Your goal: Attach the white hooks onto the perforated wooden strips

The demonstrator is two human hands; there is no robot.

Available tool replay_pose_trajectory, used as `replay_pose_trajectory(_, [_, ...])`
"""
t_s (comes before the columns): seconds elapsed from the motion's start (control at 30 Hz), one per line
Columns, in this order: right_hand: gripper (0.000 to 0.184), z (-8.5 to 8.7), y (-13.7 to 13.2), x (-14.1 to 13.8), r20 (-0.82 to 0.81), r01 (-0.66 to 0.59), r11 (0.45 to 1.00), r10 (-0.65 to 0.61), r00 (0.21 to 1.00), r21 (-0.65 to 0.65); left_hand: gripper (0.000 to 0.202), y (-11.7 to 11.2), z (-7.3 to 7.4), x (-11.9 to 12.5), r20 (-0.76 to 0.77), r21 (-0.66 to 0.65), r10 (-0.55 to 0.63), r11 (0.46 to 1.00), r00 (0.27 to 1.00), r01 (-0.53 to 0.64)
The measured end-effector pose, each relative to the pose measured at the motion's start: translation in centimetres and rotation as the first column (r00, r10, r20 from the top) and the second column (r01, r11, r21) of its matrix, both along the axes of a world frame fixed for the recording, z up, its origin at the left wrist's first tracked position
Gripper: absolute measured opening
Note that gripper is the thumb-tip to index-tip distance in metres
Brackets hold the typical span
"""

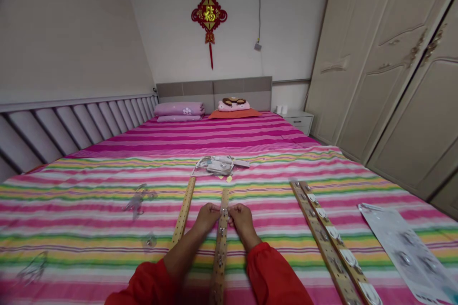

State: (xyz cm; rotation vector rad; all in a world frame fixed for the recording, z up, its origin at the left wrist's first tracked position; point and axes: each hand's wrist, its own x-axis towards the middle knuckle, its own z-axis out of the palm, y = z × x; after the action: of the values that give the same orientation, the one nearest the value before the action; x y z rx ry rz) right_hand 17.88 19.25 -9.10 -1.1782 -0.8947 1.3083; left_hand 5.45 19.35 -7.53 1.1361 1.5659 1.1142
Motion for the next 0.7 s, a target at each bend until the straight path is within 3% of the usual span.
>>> replay_pose_trajectory(0.17, [0.023, -0.1, 0.0, 0.0, 0.008, 0.001, 1.000, -0.001, 1.000, 0.006, 0.020, -0.3, 0.0, -0.1, -0.010, 0.030, 0.012, 0.999, 1.000, -0.012])
replay_pose_trajectory(0.5, [0.025, 0.3, -0.7, 0.1, -0.024, 0.008, 0.998, -0.007, 1.000, 0.061, 0.031, -0.4, 1.0, 0.0, 0.077, 0.005, -0.141, 0.990, 0.987, 0.141])
replay_pose_trajectory(0.7, [0.042, -0.3, -0.4, 0.0, -0.018, -0.038, 0.995, 0.039, 0.999, 0.089, 0.031, 0.0, 0.7, 0.0, 0.097, -0.019, -0.154, 0.988, 0.983, 0.156])
